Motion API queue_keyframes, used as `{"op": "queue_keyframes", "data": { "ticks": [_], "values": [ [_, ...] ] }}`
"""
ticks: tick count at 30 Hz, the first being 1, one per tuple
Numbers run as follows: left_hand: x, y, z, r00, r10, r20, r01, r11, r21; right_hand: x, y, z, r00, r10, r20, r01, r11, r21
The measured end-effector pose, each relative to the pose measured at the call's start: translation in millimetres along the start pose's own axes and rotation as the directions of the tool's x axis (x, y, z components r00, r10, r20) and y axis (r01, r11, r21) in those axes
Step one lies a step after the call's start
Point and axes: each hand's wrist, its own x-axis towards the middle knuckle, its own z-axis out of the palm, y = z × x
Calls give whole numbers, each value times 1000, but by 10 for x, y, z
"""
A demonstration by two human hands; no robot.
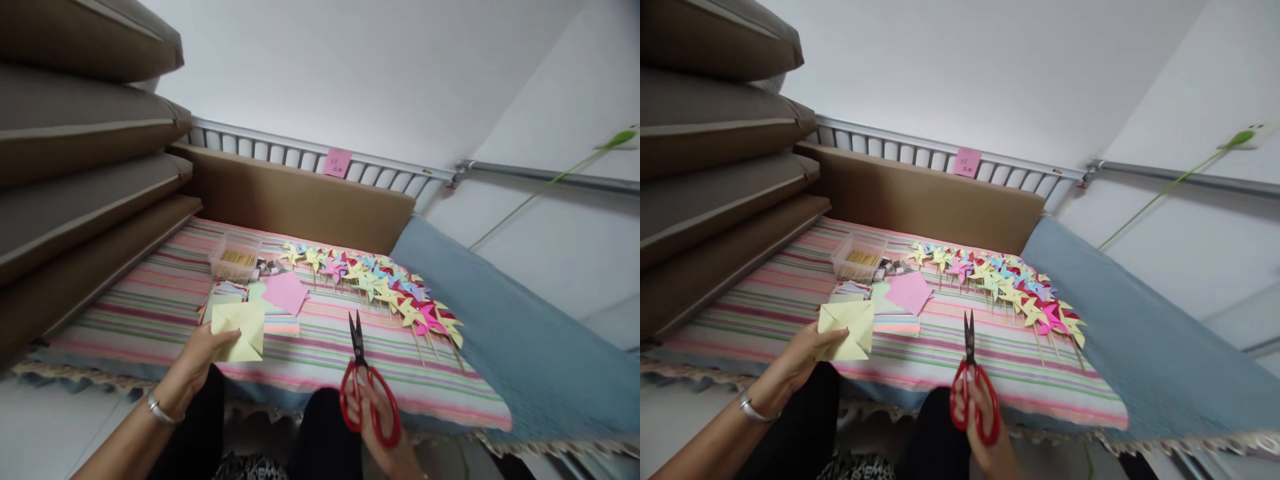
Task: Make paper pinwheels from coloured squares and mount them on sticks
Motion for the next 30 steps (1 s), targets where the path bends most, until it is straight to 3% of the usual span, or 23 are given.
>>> {"op": "queue_keyframes", "data": {
  "ticks": [2,5,7,10,17,30],
  "values": [
    [-95,11,51,1000,3,3,-3,1000,22,-329,24,200,991,27,134,-27,1000,3],
    [-199,18,95,998,5,57,-7,1000,28,-653,35,443,959,102,266,-29,964,-264],
    [-259,27,94,995,-4,98,1,999,39,-773,-1,556,939,117,323,45,890,-454],
    [-351,61,77,993,-20,116,13,998,68,-868,-91,667,915,110,389,157,791,-592],
    [-516,104,78,990,-30,138,19,997,80,-900,-93,729,906,179,383,157,699,-698],
    [-634,-1,205,984,-10,180,-2,998,69,-936,-159,793,930,97,356,197,684,-702]
  ]
}}
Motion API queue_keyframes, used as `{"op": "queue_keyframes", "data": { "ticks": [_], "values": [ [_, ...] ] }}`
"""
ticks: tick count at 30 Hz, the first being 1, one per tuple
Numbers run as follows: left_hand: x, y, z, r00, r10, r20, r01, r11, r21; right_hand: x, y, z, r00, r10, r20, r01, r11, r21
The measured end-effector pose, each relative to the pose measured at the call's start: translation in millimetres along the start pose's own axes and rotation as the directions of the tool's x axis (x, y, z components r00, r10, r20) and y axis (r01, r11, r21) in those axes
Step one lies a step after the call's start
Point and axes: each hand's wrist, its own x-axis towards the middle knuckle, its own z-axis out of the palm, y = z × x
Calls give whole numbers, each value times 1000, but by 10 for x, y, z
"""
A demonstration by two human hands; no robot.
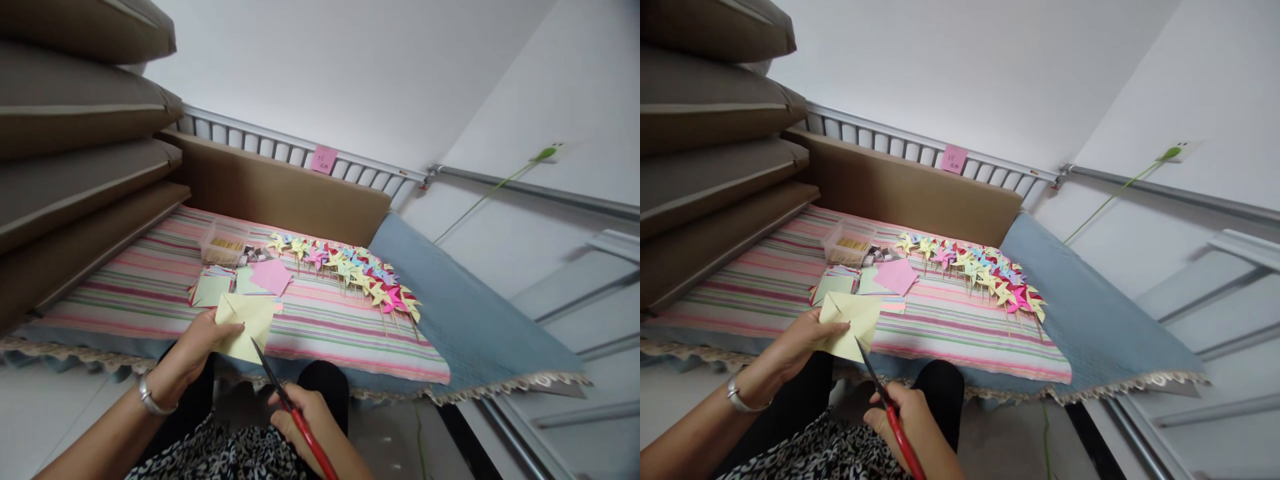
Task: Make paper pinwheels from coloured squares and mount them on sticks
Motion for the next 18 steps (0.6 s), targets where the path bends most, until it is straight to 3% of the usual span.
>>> {"op": "queue_keyframes", "data": {
  "ticks": [11,18],
  "values": [
    [-17,-1,8,1000,5,23,-5,1000,-9,-4,-53,-44,999,-34,-5,34,998,-52],
    [-30,30,20,1000,-25,18,25,999,-20,-49,-178,-78,1000,22,9,-21,996,-85]
  ]
}}
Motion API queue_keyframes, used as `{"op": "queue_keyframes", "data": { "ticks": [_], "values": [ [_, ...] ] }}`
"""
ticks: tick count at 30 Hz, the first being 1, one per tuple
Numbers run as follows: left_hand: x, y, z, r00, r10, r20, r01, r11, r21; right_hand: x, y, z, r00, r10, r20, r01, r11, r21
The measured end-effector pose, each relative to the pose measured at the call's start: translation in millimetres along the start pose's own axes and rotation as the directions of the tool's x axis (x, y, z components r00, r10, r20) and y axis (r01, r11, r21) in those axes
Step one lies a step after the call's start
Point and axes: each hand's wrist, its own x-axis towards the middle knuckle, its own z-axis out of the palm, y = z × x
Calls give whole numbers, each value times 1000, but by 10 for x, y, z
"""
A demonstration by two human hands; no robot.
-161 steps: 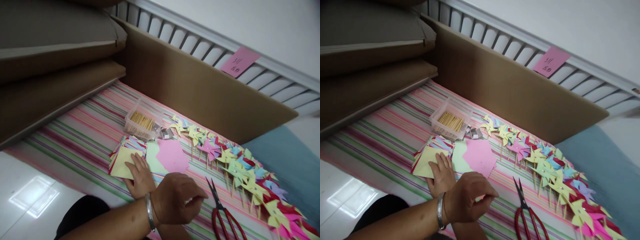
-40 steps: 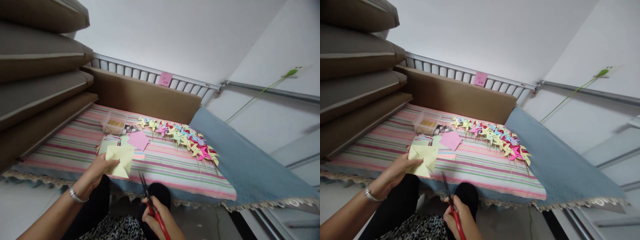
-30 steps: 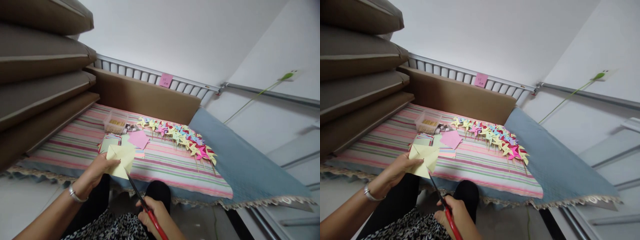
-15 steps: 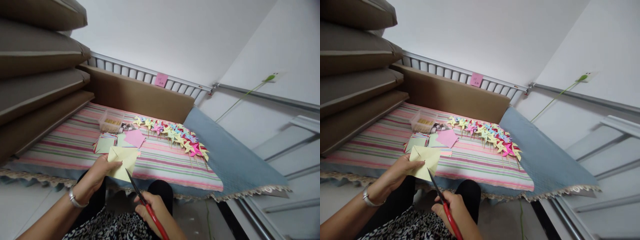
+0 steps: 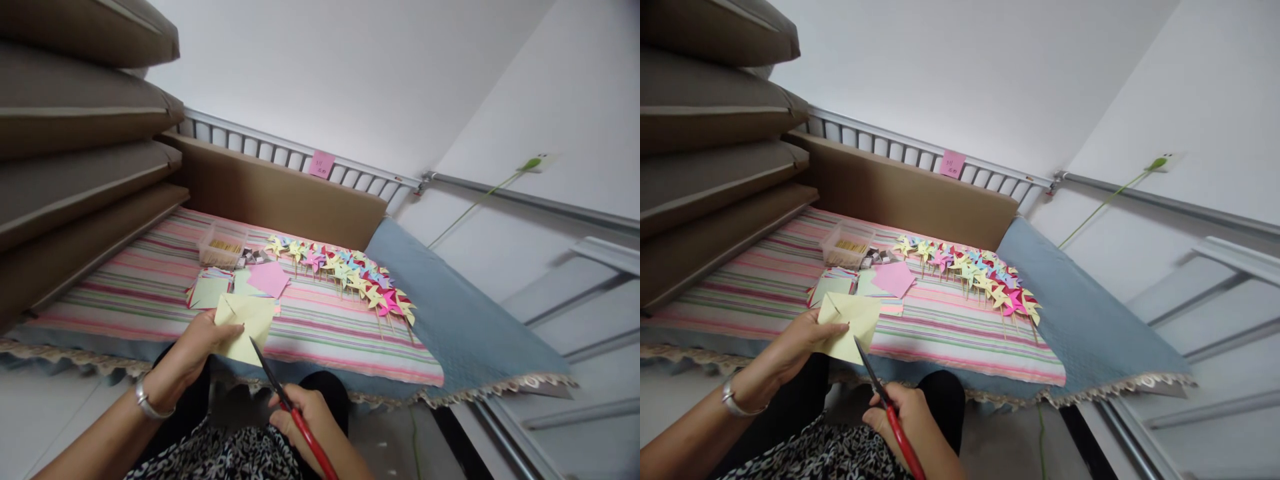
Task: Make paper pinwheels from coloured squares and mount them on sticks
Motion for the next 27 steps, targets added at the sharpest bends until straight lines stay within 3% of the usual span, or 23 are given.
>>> {"op": "queue_keyframes", "data": {
  "ticks": [8,13,15,18,21,27],
  "values": [
    [65,-61,17,1000,3,21,-4,999,45,-73,-26,-51,996,-80,-34,79,997,-20],
    [139,-30,-83,999,30,-27,-26,992,119,-143,240,-127,994,-107,29,110,986,-127],
    [147,-8,-97,1000,-5,-24,9,988,155,-152,365,-184,993,-118,2,118,987,-111],
    [129,-54,-26,990,-97,101,69,966,249,-101,417,-273,965,-194,-176,196,981,-4],
    [92,-195,122,950,-184,254,90,935,342,35,276,-323,922,-194,-334,257,954,153],
    [37,-289,240,886,-241,396,121,945,303,327,-15,-255,950,-118,-288,225,898,377]
  ]
}}
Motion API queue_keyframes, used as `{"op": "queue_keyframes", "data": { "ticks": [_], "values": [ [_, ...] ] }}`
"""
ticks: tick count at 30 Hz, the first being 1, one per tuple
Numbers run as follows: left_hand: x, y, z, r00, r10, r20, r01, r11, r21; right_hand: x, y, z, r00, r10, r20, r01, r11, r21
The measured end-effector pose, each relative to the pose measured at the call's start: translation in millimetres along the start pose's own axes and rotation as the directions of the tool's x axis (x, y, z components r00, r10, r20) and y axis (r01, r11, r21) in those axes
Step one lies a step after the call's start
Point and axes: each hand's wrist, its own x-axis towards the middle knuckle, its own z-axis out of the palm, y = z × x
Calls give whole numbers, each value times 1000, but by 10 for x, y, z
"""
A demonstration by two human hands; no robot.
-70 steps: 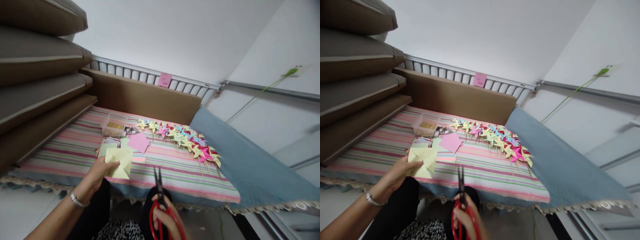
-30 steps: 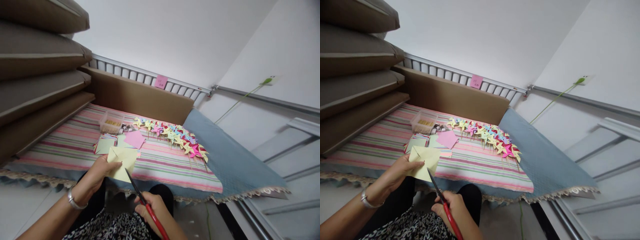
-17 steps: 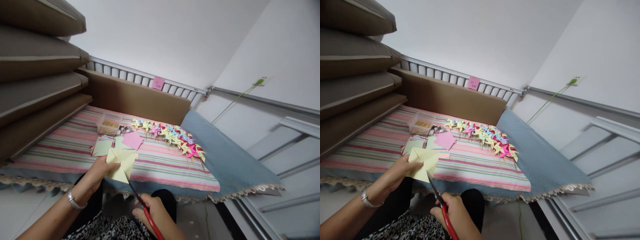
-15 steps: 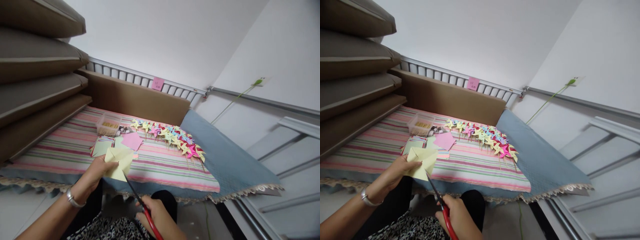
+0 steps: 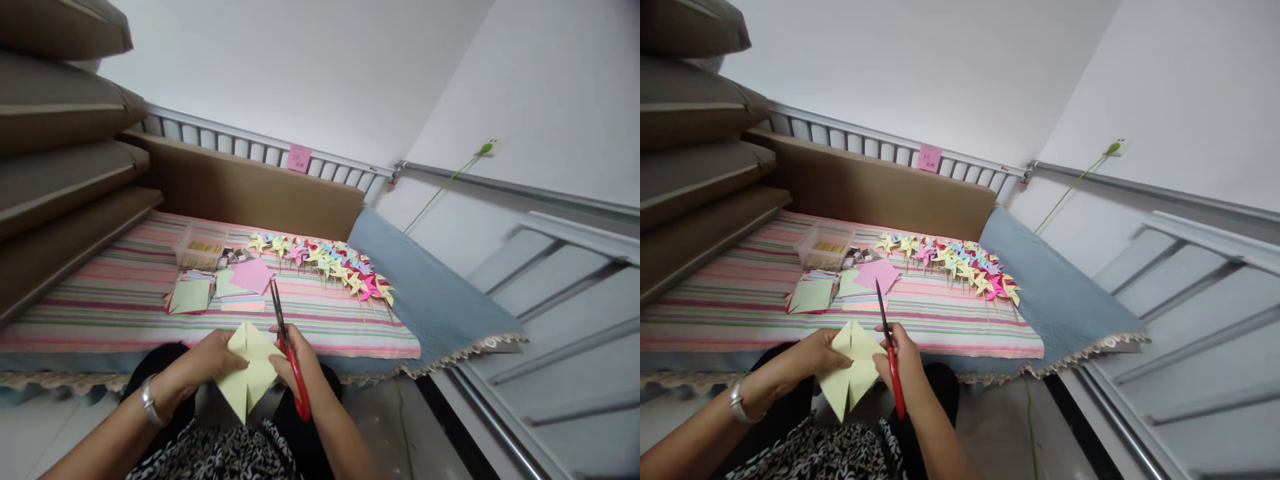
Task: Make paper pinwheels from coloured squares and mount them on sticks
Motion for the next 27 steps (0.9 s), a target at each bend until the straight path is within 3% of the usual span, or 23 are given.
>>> {"op": "queue_keyframes", "data": {
  "ticks": [3,7,9,13,16,19,23,27],
  "values": [
    [-59,32,-68,997,72,-29,-76,980,-183,50,37,79,996,-23,-87,35,989,143],
    [-86,-71,-18,980,118,-157,-183,841,-509,70,110,192,972,-65,-224,131,947,294],
    [-64,-158,94,979,114,-169,-191,805,-561,73,141,267,959,-84,-270,160,949,272],
    [2,-231,249,953,126,-277,-254,829,-498,59,180,386,949,-75,-305,135,974,180],
    [25,-196,142,909,164,-384,-322,861,-395,-13,200,377,978,-16,-207,36,995,92],
    [-12,-160,-84,889,196,-415,-328,904,-276,-168,254,275,997,66,-31,-67,997,-39],
    [-106,-137,-297,908,148,-392,-221,964,-148,-436,357,106,964,213,156,-175,958,-225],
    [-153,-85,-338,919,73,-387,-127,985,-116,-611,362,29,930,293,224,-203,914,-352]
  ]
}}
